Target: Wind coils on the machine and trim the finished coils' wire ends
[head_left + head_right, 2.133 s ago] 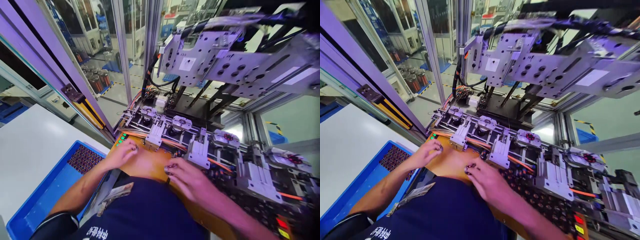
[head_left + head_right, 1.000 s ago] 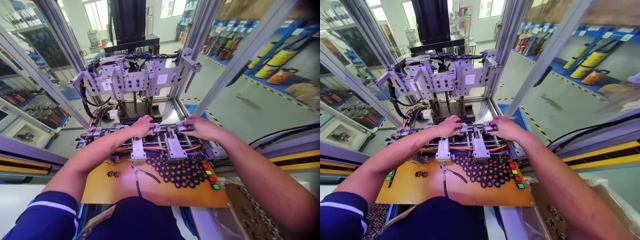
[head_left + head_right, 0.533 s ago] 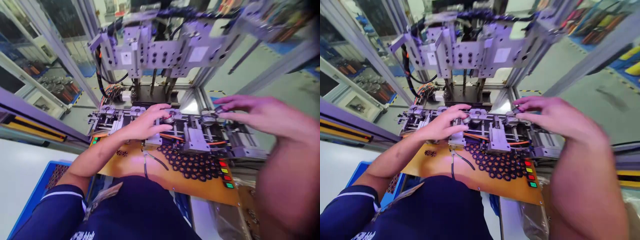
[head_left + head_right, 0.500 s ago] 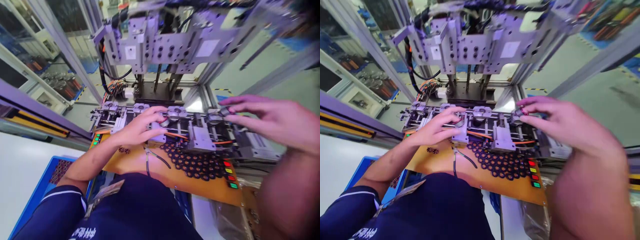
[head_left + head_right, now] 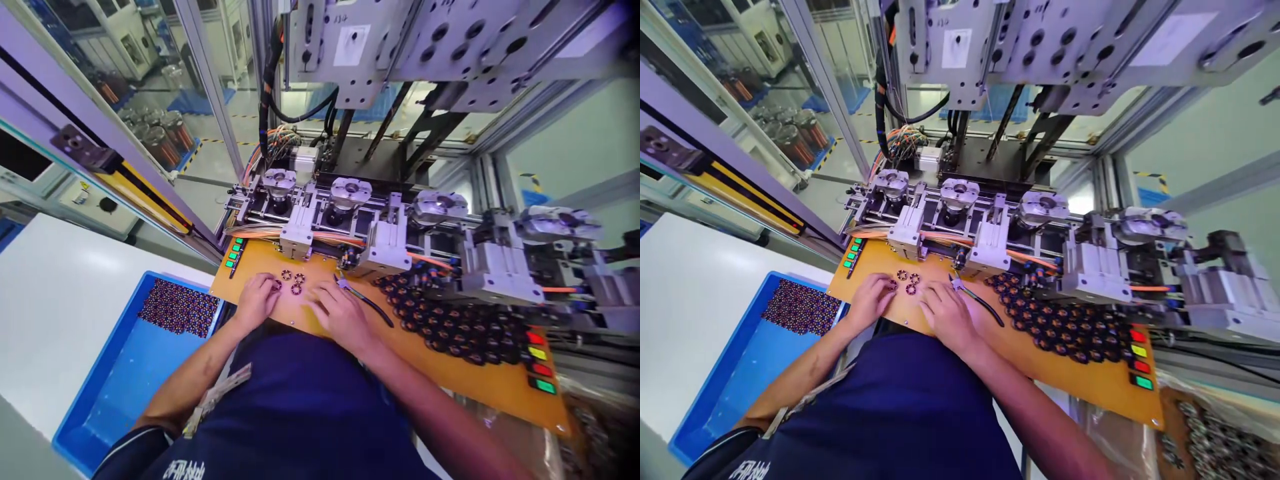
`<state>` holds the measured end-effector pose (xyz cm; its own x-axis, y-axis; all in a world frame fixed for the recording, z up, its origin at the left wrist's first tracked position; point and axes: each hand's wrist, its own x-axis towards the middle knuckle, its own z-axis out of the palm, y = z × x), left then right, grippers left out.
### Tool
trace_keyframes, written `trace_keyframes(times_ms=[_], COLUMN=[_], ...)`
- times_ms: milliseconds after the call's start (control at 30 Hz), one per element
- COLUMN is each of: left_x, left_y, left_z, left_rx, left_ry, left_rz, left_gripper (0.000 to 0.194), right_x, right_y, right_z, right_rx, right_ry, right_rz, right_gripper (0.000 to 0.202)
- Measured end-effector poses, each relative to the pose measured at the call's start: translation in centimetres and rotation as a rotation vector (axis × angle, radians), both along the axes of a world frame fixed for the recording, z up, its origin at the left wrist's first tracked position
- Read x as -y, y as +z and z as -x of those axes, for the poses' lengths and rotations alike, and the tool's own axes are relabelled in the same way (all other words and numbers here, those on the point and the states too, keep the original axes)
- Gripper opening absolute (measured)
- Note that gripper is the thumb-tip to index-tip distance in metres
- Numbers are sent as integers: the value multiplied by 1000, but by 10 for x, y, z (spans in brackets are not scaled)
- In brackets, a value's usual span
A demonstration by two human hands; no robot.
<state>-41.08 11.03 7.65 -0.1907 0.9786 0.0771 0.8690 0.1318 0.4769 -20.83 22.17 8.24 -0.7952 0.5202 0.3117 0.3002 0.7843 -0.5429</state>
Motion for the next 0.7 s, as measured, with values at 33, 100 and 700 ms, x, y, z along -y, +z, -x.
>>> trace_keyframes(times_ms=[33,100,700], left_x=[-1,-4,-33], left_y=[-1,-4,1], left_z=[-2,-5,-10], left_rx=[-11,-24,-166], left_ry=[11,-16,-162], left_rz=[-19,-45,-204], left_gripper=[29,48,54], right_x=[2,5,-20], right_y=[3,8,-30], right_z=[-12,-41,-156], right_rx=[-1,-1,80], right_ry=[-31,-91,-533], right_rz=[-17,-55,-174], right_gripper=[19,20,19])
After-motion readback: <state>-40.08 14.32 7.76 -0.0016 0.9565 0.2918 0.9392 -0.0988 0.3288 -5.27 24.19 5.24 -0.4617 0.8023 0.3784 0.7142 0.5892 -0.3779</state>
